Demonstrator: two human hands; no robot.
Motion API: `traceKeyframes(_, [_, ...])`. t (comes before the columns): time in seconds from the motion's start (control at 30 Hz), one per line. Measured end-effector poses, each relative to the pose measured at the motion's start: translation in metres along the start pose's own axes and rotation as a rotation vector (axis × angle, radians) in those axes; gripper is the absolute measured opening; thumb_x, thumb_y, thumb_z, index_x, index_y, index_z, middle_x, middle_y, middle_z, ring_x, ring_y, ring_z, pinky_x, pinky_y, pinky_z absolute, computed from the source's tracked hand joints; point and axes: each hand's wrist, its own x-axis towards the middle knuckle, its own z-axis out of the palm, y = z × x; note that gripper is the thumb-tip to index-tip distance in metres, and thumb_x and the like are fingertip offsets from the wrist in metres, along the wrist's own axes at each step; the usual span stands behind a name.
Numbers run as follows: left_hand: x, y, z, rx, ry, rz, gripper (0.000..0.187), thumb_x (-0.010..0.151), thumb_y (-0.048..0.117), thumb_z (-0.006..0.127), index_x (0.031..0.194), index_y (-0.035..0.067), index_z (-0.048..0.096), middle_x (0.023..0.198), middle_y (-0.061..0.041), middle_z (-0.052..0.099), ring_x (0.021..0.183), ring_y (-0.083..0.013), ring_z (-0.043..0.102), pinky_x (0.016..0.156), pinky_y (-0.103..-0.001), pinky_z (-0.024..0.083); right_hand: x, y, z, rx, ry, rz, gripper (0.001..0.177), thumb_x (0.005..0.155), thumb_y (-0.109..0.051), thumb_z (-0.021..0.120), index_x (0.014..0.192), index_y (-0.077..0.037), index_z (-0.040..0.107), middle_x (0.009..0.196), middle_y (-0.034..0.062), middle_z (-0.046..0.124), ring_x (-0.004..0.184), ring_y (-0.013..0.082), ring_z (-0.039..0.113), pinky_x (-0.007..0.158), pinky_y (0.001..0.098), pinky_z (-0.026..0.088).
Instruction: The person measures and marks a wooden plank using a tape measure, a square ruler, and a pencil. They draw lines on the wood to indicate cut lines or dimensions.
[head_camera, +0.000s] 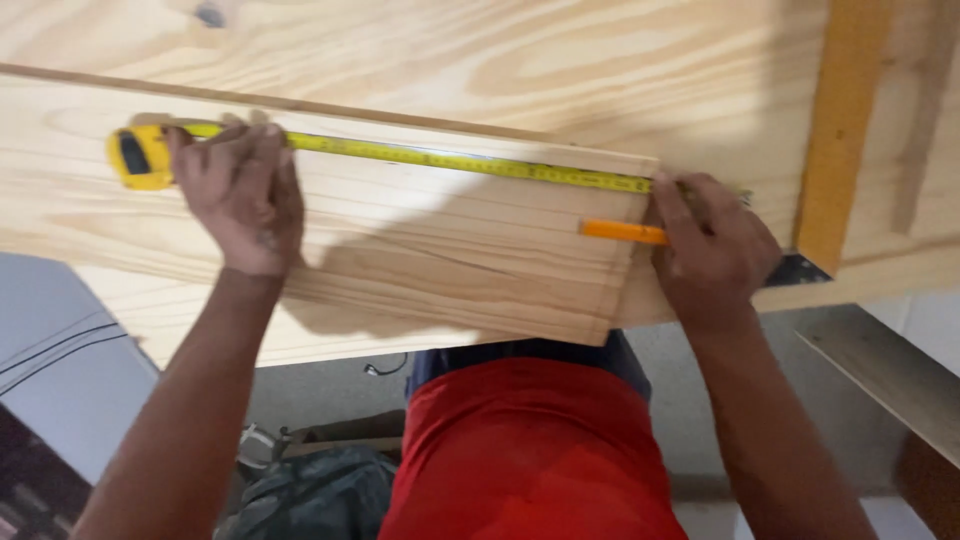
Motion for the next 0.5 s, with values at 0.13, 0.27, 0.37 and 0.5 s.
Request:
traceKeyframes(0.13, [-0.003, -0.004, -0.001, 0.045, -0.015, -0.032, 0.01, 0.103, 0.01, 0.08, 0.108, 0.002, 0.082, 0.104, -0.007, 0.074, 0.098, -0.0303, 0.06, 0.112, -0.061, 0.037, -0.006, 0.002, 0.003, 0.017, 0.015, -0.013, 0.026, 0.097, -0.008, 0.081, 0.123, -0.002, 0.081, 0.12, 0.0226, 0.073, 0.087, 0.032, 0.072, 0.062, 0.0381, 0.054])
traceKeyframes(0.27, [-0.004, -0.004, 0.001, 0.056, -0.022, -0.043, 0.012, 0.101, 0.014, 0.085, 0.11, 0.007, 0.082, 0.105, -0.003, 0.071, 0.103, -0.027, 0.063, 0.112, -0.067, 0.036, -0.022, 0.005, -0.007, 0.172, 0.036, 0.036, 0.03, 0.087, 0.0, 0.081, 0.116, 0.007, 0.076, 0.127, 0.0263, 0.061, 0.101, 0.0303, 0.064, 0.075, 0.0442, 0.056])
traceKeyframes(0.37, [-0.003, -0.004, 0.001, 0.063, 0.003, -0.041, 0.011, 0.099, 0.012, 0.088, 0.107, 0.008, 0.083, 0.102, -0.003, 0.073, 0.102, -0.0268, 0.064, 0.114, -0.066, 0.033, -0.016, -0.012, -0.028, 0.193, 0.076, 0.093, 0.015, 0.098, 0.004, 0.068, 0.109, 0.011, 0.075, 0.111, 0.0298, 0.057, 0.095, 0.0421, 0.059, 0.079, 0.0504, 0.052])
traceKeyframes(0.5, [0.012, 0.003, -0.011, 0.024, -0.031, -0.01, 0.008, 0.101, 0.007, 0.082, 0.108, 0.006, 0.079, 0.106, -0.005, 0.071, 0.103, -0.0312, 0.066, 0.111, -0.069, 0.034, 0.018, -0.051, -0.049, 0.29, 0.065, 0.22, 0.02, 0.102, 0.002, 0.068, 0.119, 0.012, 0.071, 0.112, 0.0308, 0.059, 0.091, 0.0387, 0.059, 0.076, 0.0466, 0.051])
